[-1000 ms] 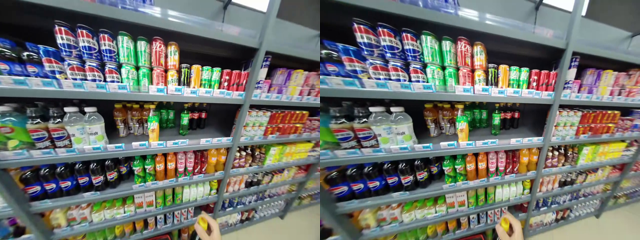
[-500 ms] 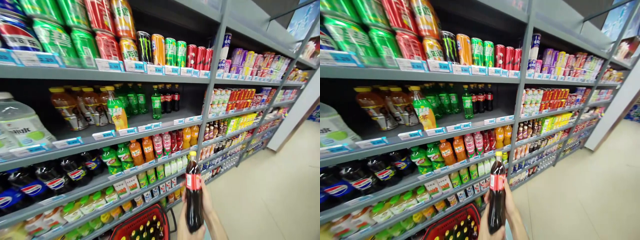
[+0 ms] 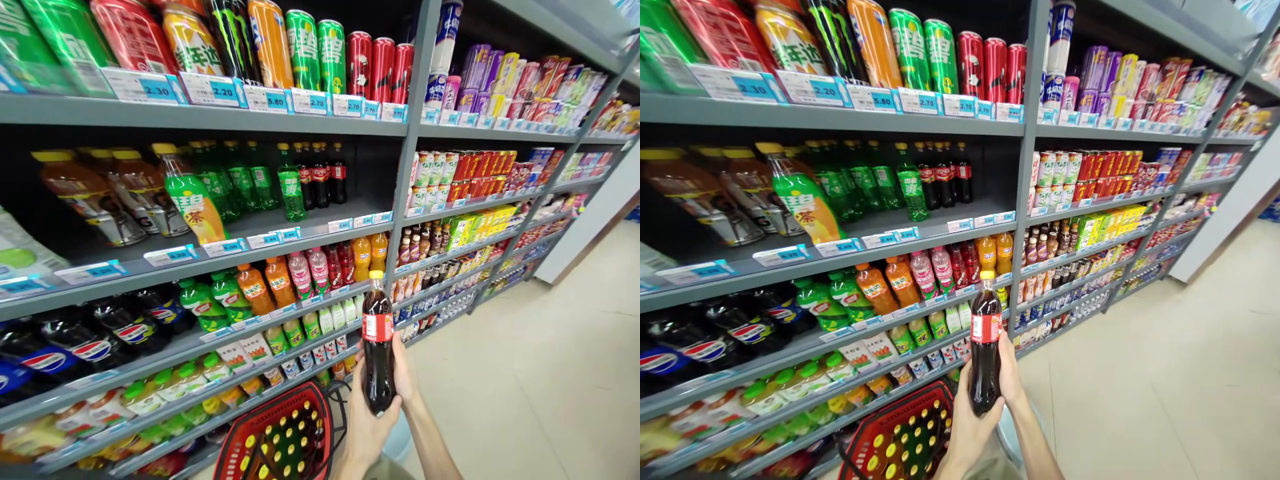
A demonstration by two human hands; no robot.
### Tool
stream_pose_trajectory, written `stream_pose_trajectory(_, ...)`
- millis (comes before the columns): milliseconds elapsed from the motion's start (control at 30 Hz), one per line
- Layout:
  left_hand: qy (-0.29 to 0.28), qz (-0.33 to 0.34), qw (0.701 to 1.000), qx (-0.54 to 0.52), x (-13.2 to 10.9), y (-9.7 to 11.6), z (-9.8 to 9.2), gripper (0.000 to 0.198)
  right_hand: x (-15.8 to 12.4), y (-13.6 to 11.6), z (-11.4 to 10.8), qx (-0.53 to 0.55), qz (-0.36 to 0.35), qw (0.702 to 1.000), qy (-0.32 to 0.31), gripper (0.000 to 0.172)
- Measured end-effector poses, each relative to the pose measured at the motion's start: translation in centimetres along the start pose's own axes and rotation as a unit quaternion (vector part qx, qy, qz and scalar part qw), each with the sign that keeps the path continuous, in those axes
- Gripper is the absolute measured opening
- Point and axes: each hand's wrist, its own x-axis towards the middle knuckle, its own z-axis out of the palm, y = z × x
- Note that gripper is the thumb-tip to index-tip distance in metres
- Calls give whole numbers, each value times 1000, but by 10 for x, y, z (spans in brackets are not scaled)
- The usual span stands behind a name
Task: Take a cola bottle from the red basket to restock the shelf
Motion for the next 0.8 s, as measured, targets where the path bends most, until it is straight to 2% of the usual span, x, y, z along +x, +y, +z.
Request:
stream_pose_trajectory(100, 35, 27, 999, 8, -2, -2, 11, 80, 1, -1, -6, 32, 17, 999, 20, 76)
stream_pose_trajectory(333, 103, 100, 986, 82, -2, -3, 35, 70, 4, -5, -25, 44, -9, 998, 47, 73)
stream_pose_trajectory(567, 134, 160, 971, 118, -5, 3, 51, 70, -2, -10, -44, 29, 3, 996, 85, 83)
stream_pose_trajectory(800, 141, 164, 968, 126, -7, 3, 60, 71, -6, -13, -52, 39, -12, 997, 60, 69)
